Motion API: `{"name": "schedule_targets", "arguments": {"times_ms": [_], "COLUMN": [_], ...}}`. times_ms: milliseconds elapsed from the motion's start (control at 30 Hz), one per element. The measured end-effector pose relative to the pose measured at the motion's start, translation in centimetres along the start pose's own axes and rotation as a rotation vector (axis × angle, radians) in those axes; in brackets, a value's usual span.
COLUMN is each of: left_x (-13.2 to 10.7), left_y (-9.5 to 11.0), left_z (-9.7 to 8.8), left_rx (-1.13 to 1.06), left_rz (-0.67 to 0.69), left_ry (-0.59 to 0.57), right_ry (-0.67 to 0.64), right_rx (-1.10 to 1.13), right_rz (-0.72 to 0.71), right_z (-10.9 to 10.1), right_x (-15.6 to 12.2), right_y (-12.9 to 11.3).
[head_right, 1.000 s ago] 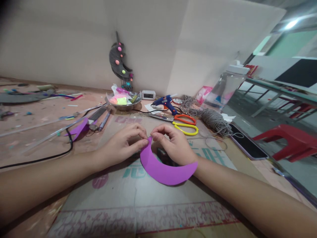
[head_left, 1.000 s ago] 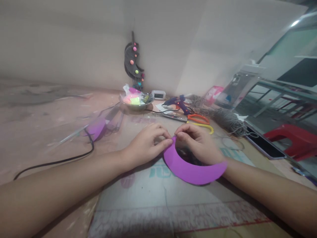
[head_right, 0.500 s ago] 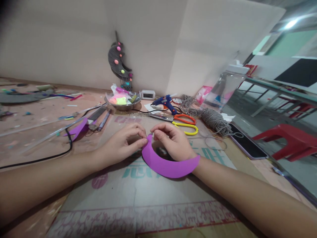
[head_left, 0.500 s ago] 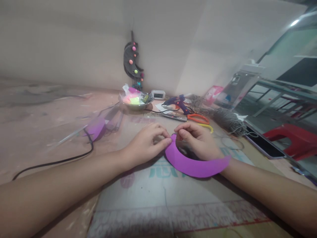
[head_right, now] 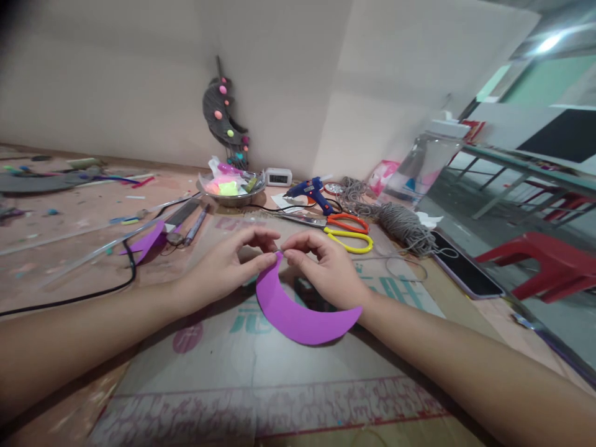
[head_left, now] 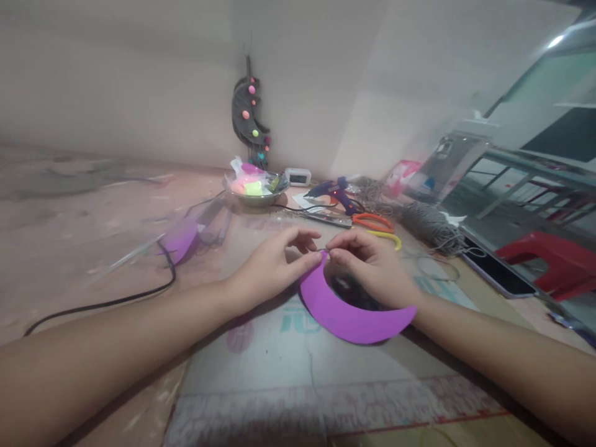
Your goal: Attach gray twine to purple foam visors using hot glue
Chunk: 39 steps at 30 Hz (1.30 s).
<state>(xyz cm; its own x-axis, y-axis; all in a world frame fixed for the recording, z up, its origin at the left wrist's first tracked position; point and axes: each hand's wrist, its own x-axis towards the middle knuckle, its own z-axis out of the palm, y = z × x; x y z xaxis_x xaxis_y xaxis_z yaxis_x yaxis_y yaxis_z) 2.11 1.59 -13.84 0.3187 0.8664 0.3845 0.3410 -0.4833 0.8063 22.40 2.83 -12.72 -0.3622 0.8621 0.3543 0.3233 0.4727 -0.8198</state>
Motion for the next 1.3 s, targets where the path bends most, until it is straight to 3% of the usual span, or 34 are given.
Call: {"name": "schedule_targets", "arguments": {"times_ms": [167, 500, 700, 967, 1200, 1300], "left_x": [0.0, 0.0, 0.0, -0.1, 0.0, 0.0], "left_y": [0.3, 1.0, 0.9, 0.7, 0.7, 0.7], "left_z": [0.0, 0.0, 0.0, 0.0, 0.1, 0.0], "left_rx": [0.025, 0.009, 0.016, 0.028, 0.051, 0.043], "left_rz": [0.019, -0.032, 0.01, 0.002, 0.024, 0.004], "left_ry": [-0.067, -0.048, -0.038, -0.058, -0.077, -0.065], "right_ry": [-0.011, -0.021, -0.038, -0.054, -0.06, 0.001], "right_rx": [-0.09, -0.142, 0.006, -0.139, -0.081, -0.048], "right_rz": [-0.068, -0.114, -0.076, -0.142, -0.079, -0.061], "right_z": [0.1, 0.3, 0.3, 0.0, 0.4, -0.1], "right_x": [-0.1, -0.2, -0.4, -0.2, -0.5, 0.1], "right_y": [-0.2, -0.5, 0.0, -0.8, -0.4, -0.5]}}
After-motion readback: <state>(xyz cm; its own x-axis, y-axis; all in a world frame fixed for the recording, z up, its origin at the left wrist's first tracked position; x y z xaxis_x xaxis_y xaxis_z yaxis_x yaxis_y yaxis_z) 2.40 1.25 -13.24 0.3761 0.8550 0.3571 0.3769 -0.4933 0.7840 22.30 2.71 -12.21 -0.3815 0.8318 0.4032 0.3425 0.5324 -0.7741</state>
